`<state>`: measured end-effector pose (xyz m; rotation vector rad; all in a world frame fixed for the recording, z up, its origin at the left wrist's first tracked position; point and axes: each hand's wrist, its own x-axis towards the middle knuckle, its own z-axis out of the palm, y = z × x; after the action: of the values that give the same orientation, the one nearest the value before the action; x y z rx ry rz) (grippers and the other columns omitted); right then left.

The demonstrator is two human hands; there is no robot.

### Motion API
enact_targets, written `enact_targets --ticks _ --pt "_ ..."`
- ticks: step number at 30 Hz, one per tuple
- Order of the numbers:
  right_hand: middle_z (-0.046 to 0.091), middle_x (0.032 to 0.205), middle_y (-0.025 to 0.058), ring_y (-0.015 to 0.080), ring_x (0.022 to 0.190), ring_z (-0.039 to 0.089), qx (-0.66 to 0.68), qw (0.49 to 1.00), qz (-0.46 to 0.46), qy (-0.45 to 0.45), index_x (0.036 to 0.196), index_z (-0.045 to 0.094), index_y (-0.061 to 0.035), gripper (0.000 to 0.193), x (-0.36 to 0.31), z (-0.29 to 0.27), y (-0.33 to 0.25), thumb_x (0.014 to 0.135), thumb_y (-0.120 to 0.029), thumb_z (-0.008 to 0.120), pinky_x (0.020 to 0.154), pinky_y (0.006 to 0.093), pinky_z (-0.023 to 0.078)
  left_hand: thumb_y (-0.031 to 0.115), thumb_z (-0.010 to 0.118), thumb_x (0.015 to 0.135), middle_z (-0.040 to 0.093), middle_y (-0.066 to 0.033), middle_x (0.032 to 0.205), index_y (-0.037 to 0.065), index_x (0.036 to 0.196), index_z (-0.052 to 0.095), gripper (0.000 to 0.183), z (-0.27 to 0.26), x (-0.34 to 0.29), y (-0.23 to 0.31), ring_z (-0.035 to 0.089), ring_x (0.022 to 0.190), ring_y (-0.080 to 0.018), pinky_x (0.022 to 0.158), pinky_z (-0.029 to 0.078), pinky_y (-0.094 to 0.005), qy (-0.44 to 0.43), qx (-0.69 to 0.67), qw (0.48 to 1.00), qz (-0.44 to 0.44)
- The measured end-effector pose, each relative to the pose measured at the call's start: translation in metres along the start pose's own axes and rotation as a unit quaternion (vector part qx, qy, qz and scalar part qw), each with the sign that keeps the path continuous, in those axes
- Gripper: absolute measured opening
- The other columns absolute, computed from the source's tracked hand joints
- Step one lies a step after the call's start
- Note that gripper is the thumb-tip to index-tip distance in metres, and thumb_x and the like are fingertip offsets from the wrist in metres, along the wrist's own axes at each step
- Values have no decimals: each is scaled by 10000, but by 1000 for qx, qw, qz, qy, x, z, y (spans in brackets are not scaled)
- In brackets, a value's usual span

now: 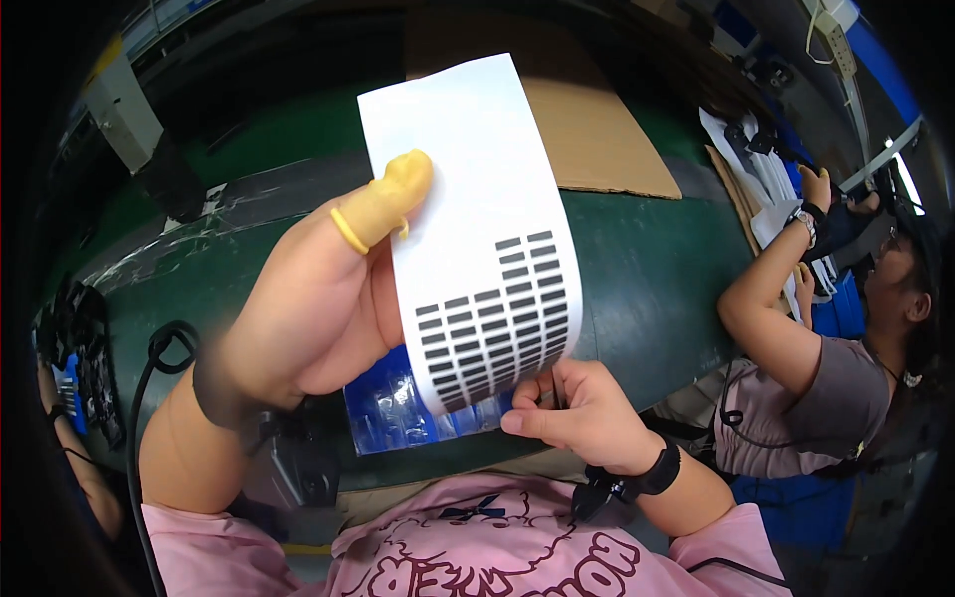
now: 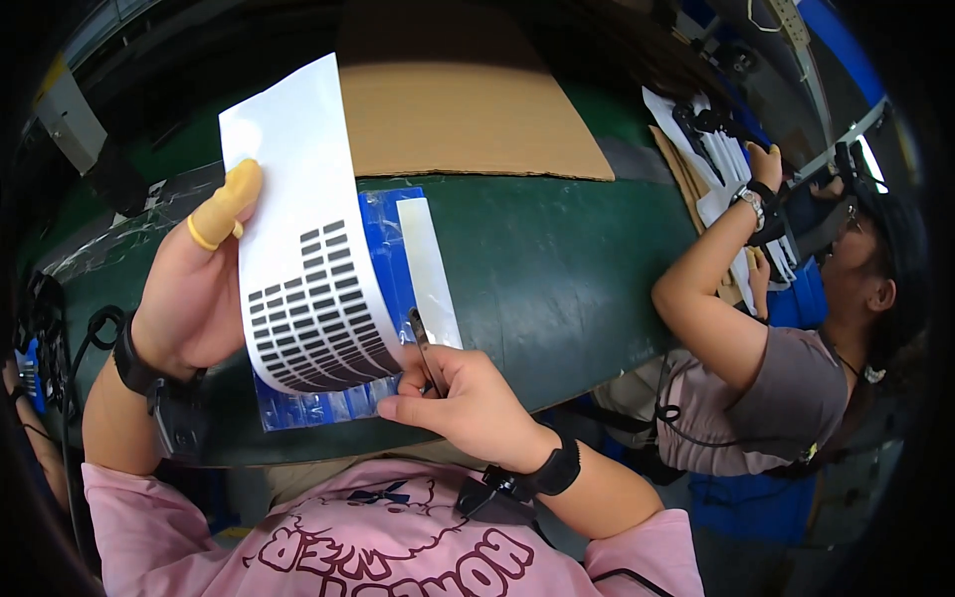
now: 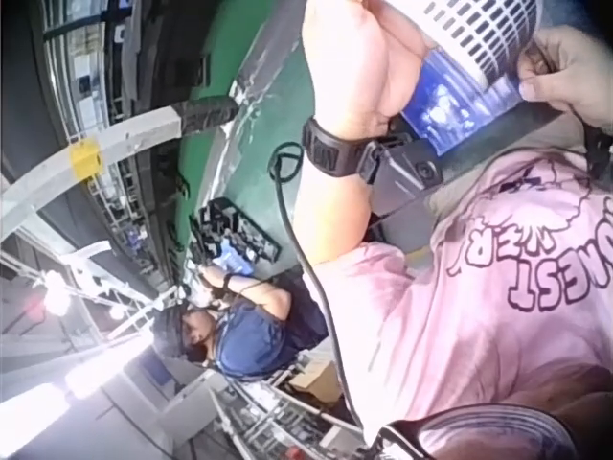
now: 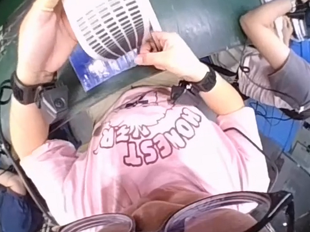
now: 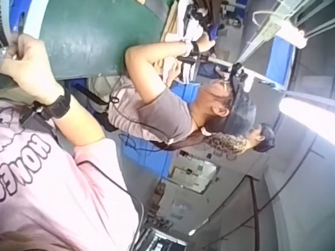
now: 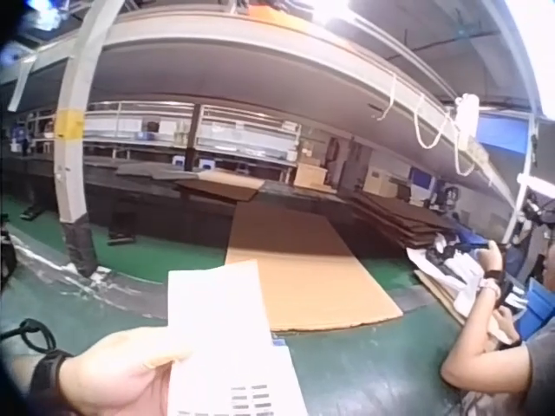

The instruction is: Use tweezers to carefully position and attach small components and labels onto a plastic electronic device housing.

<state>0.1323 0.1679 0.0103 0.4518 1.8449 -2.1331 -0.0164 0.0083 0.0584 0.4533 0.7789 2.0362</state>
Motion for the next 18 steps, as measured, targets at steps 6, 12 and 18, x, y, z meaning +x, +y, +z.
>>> enact_targets --ticks 6,12,18 --pt "503 552 -10 23 414 372 27 999 11 45 678 561 1 175 -2 12 7 758 -121 657 374 185 271 278 470 885 600 -84 954 -14 1067 511 347 -35 29 11 586 835 -130 739 474 -265 94 266 958 55" --pt "535 597 60 54 428 396 85 988 96 87 738 553 51 158 0 24 11 794 -87 605 383 191 281 209 562 839 606 -29 735 -9 861 607 224 -94 58 5 541 632 -54 586 430 -200 96 555 826 -9" --pt "534 523 36 45 374 397 40 979 179 93 691 579 19 220 8 26 5 782 -177 619 338 186 274 182 597 813 615 -41 786 -32 903 603 232 -106 65 0 555 670 -72 623 443 -209 83 534 841 13"
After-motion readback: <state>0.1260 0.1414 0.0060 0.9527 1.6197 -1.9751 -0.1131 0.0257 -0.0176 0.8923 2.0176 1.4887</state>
